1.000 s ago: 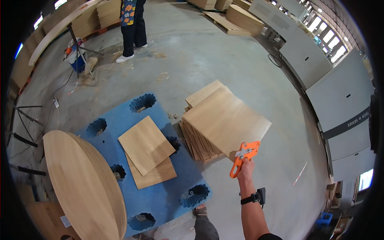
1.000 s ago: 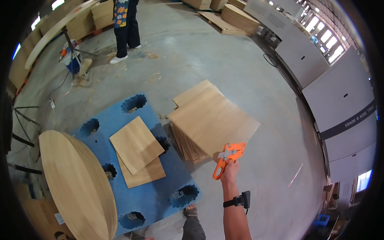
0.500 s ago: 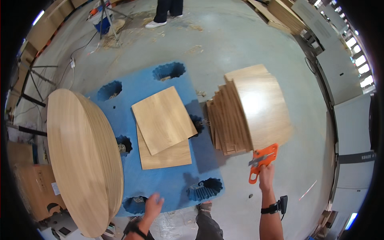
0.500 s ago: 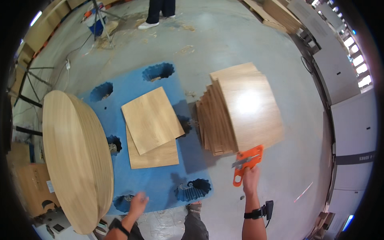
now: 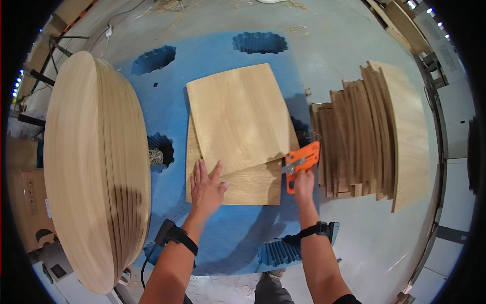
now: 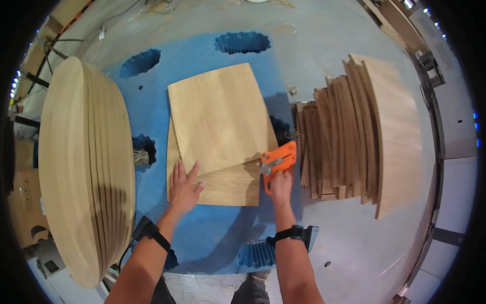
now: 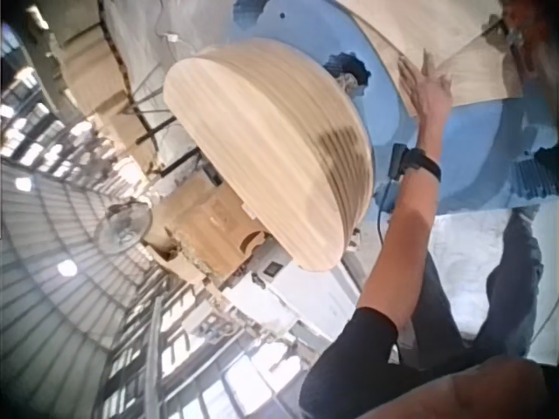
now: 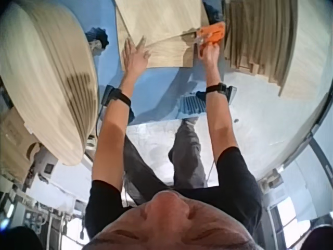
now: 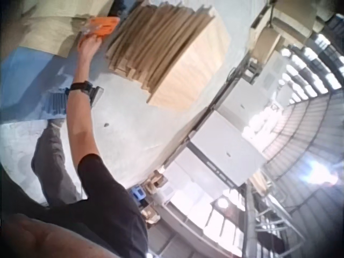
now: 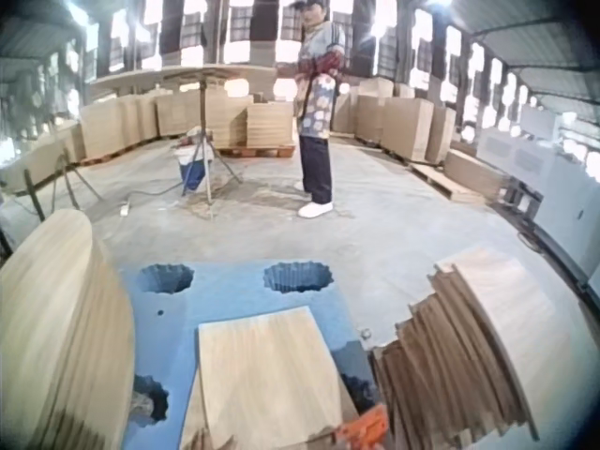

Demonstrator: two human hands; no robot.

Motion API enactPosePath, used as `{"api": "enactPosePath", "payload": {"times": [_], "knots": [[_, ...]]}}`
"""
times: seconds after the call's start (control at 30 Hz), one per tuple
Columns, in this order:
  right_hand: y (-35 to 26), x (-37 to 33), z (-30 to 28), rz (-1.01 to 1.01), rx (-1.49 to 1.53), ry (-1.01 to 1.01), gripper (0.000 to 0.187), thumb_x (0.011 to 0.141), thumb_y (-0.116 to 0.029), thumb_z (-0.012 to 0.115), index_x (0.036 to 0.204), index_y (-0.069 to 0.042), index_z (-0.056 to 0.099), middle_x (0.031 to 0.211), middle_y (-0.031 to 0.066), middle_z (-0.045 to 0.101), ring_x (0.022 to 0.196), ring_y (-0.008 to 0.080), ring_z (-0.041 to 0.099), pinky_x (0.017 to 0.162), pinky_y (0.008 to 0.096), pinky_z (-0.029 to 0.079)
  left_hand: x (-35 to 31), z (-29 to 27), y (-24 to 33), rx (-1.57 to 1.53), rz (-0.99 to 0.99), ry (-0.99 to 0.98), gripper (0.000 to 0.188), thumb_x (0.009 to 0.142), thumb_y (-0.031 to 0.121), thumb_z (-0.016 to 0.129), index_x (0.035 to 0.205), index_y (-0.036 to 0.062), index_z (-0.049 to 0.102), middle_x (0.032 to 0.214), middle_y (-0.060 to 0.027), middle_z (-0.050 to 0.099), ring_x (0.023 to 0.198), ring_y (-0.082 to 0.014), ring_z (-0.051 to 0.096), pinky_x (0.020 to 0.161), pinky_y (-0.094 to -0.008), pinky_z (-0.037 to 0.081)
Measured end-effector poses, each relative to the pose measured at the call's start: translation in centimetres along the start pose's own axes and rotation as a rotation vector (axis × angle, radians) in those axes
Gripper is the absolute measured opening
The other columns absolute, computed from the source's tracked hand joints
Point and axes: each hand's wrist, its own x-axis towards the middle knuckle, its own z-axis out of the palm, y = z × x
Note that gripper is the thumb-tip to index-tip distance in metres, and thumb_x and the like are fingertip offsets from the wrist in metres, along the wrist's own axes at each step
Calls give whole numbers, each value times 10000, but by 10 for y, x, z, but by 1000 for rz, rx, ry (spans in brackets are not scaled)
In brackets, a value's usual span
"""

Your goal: Trimming the edges of a semicircular wood panel using a manual edge trimmer and a utility knife.

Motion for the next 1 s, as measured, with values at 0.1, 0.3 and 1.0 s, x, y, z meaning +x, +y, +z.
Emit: {"api": "enactPosePath", "payload": {"times": [0.1,0.3,1.0], "knots": [[-16,20,19,150,579,-74,249,876,8,433,1076,-18,579,1022,72,624,852,181,612,756,314,495,-4,7,1,-7,-16,26,653,951,395,571,1525,209,321,1559,-305,157,1468,-424,123,1181,-484,160],[-19,14,0,254,510,-281,253,859,29,433,1057,-15,585,961,61,630,833,158,626,715,295,502,-10,0,-13,-623,-120,53,613,938,275,627,1479,118,386,1503,-247,307,1406,-338,317,1120,-410,333],[-199,-26,-477,-22,545,209,214,987,-158,394,1091,-40,540,999,34,585,943,156,578,884,337,470,-134,-127,386,-1607,-199,-409,405,799,-33,688,1170,-52,526,1064,-99,656,954,-162,634,841,-290,505]]}}
